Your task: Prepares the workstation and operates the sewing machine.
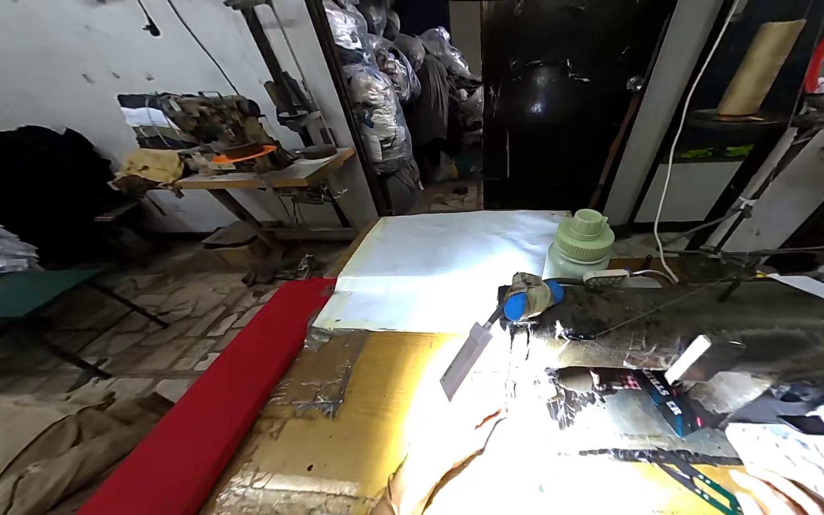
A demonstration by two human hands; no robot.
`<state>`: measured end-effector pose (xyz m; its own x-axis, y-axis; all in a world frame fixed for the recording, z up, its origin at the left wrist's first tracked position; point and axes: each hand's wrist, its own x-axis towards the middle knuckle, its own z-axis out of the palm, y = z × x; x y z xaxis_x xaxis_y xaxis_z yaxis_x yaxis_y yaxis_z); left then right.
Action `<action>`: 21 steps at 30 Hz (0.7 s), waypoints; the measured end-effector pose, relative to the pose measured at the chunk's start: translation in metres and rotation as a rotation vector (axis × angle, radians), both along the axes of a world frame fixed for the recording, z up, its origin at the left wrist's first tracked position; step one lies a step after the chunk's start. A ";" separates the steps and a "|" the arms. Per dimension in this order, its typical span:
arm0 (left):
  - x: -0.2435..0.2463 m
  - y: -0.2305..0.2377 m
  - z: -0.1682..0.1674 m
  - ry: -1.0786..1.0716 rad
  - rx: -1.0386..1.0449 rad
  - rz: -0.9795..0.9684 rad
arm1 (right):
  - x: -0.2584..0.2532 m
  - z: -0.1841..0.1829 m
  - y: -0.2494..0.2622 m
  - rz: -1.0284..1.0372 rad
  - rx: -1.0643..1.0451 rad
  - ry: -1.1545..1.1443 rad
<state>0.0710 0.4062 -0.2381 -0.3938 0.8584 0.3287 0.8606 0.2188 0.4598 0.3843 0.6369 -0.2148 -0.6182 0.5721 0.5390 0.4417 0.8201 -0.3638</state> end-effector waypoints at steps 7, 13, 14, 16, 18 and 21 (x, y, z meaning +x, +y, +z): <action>-0.044 -0.005 -0.004 -0.039 0.225 0.285 | -0.028 0.059 0.006 0.060 0.108 0.192; 0.010 0.012 0.027 0.043 -0.074 0.089 | -0.071 0.109 0.014 0.127 0.160 0.116; 0.007 0.012 0.023 0.044 -0.112 0.106 | -0.080 0.108 0.020 0.141 0.201 0.086; -0.001 0.014 0.015 0.161 -0.060 0.167 | -0.095 0.102 0.032 0.163 0.275 0.089; -0.003 0.019 0.014 0.230 0.002 0.228 | -0.098 0.100 0.039 0.174 0.297 0.132; 0.000 0.019 0.011 0.004 -0.034 0.329 | -0.090 0.094 0.017 0.199 0.284 0.193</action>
<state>0.0708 0.4249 -0.2268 -0.6505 0.6958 0.3043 0.7430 0.5002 0.4446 0.2948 0.6538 -0.1206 -0.5736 0.2624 0.7760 0.2097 0.9628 -0.1706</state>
